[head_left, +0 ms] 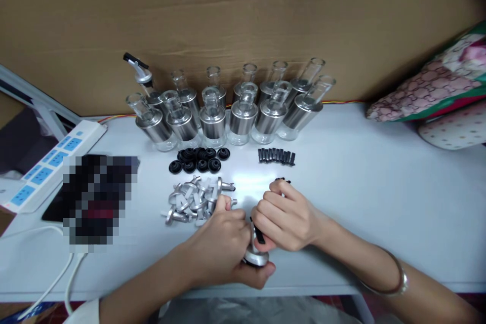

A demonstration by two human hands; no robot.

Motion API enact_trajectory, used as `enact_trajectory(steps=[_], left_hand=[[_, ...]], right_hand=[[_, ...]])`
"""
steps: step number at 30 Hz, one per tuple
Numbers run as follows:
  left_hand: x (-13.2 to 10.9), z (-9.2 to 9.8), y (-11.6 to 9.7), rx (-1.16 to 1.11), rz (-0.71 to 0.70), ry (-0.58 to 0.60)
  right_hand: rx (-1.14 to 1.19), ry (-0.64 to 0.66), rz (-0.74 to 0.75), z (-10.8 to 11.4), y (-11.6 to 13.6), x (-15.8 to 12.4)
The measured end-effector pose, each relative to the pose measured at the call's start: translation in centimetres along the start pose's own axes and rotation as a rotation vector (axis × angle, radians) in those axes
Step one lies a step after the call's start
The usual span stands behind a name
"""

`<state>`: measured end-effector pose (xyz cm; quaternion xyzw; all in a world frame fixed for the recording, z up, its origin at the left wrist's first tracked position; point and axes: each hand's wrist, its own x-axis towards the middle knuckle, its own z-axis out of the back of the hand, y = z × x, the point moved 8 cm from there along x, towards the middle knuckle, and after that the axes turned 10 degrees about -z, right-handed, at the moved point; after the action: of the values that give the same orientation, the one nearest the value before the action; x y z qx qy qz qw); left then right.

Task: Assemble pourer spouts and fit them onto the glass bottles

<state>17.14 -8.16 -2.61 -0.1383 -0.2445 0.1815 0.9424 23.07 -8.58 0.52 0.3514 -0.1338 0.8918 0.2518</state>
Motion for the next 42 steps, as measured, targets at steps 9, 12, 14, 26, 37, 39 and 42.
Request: enact_trajectory(steps=[9,12,14,26,37,39,42], left_hand=[[-0.2,-0.8,-0.2,-0.016,-0.024,0.062],[-0.3,-1.0,-0.2,-0.017,-0.022,0.076],[-0.4,-1.2,-0.2,-0.027,-0.021,0.099],[0.2,-0.8,-1.2,0.059,-0.123,0.125],[-0.4,2.7,2.0,-0.041,0.079,-0.074],[-0.5,2.6,2.1,-0.031,0.078,-0.069],[-0.4,2.3,2.0,-0.023,0.061,-0.052]], right_hand=[[0.028,0.010,0.024,-0.1,0.2,-0.4],[0.024,0.002,0.029,-0.1,0.2,-0.5],[0.028,-0.011,0.031,0.0,0.2,-0.5],[0.422,-0.111,-0.401,0.8,-3.8,-0.4],[0.037,0.663,-1.272,-0.3,-17.6,-8.7],[0.007,0.756,-1.284,-0.9,-18.2,-9.9],[-0.079,0.790,-1.305,-1.2,-18.3,-10.8]])
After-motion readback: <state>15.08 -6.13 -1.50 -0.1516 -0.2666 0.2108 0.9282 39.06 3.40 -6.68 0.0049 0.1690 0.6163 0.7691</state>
